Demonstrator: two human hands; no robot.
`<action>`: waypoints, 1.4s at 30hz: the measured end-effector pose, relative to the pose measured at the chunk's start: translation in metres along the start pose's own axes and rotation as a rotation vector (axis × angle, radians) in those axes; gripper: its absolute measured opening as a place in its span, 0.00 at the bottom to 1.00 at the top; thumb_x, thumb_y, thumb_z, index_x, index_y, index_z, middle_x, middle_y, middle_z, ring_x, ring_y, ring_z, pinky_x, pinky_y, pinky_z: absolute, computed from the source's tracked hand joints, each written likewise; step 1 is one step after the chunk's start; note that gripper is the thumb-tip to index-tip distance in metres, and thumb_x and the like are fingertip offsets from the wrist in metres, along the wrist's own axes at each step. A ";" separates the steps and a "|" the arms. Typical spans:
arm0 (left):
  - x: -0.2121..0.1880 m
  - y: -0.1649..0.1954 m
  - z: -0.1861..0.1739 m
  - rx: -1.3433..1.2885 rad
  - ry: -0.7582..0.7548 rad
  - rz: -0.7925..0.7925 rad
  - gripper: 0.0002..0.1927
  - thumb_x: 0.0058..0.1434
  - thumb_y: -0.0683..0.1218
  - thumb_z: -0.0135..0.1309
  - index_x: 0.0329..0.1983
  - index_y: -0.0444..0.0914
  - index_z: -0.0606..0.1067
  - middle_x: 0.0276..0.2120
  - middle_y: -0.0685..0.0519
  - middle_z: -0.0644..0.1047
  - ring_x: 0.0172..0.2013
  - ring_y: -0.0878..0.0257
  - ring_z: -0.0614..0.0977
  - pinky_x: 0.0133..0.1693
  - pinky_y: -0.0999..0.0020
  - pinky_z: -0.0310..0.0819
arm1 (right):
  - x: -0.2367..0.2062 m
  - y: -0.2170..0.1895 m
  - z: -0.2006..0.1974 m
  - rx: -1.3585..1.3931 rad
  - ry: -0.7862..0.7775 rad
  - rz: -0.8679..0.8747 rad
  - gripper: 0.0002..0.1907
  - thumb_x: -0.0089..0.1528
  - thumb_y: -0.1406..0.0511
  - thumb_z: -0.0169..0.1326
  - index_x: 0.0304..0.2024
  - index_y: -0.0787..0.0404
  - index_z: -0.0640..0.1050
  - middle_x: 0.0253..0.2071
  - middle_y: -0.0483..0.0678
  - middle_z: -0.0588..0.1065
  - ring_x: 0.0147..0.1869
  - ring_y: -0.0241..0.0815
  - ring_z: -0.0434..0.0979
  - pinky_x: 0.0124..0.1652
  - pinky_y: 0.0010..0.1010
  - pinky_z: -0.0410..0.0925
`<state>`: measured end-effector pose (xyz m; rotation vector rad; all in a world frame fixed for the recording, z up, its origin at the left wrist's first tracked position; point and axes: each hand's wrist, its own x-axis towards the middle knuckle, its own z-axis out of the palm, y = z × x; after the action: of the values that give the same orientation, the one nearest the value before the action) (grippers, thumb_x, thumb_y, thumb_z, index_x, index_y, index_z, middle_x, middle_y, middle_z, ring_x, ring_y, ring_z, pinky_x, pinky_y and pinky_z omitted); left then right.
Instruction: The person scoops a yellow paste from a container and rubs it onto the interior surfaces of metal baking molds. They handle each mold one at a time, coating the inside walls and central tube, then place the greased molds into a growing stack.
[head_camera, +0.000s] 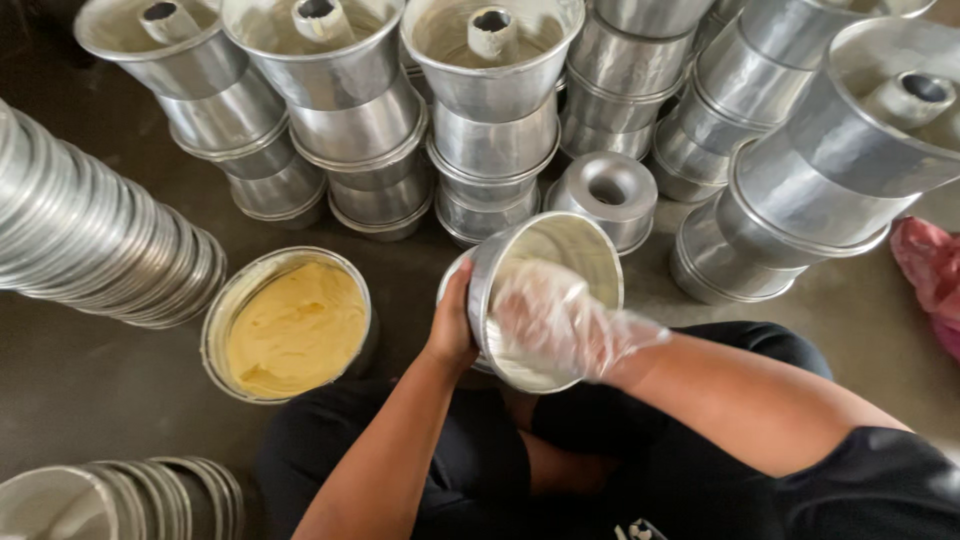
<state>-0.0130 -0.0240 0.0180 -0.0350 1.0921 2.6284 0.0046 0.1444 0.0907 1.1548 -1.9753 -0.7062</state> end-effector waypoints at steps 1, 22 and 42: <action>0.000 0.001 -0.001 -0.002 -0.007 -0.012 0.30 0.70 0.60 0.40 0.63 0.35 0.71 0.53 0.45 0.79 0.53 0.55 0.79 0.55 0.60 0.73 | -0.003 0.006 0.004 -0.189 -0.065 -0.041 0.10 0.69 0.64 0.49 0.49 0.63 0.76 0.46 0.49 0.78 0.49 0.46 0.79 0.45 0.35 0.75; -0.008 0.006 -0.011 -0.092 -0.001 0.212 0.31 0.71 0.60 0.36 0.65 0.34 0.68 0.56 0.46 0.77 0.55 0.55 0.78 0.58 0.58 0.72 | 0.007 -0.016 -0.047 0.852 -0.265 0.473 0.10 0.66 0.67 0.50 0.49 0.57 0.78 0.41 0.50 0.80 0.41 0.48 0.83 0.39 0.37 0.75; -0.001 -0.002 -0.014 -0.049 -0.024 0.087 0.29 0.68 0.60 0.41 0.62 0.35 0.71 0.53 0.48 0.79 0.52 0.57 0.79 0.56 0.62 0.71 | -0.006 0.042 0.029 0.470 -0.159 0.483 0.11 0.59 0.67 0.53 0.44 0.60 0.80 0.43 0.50 0.79 0.48 0.46 0.78 0.50 0.36 0.72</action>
<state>-0.0124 -0.0324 0.0064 0.0345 1.0436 2.7256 -0.0370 0.1709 0.1033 0.8271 -2.5128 -0.0816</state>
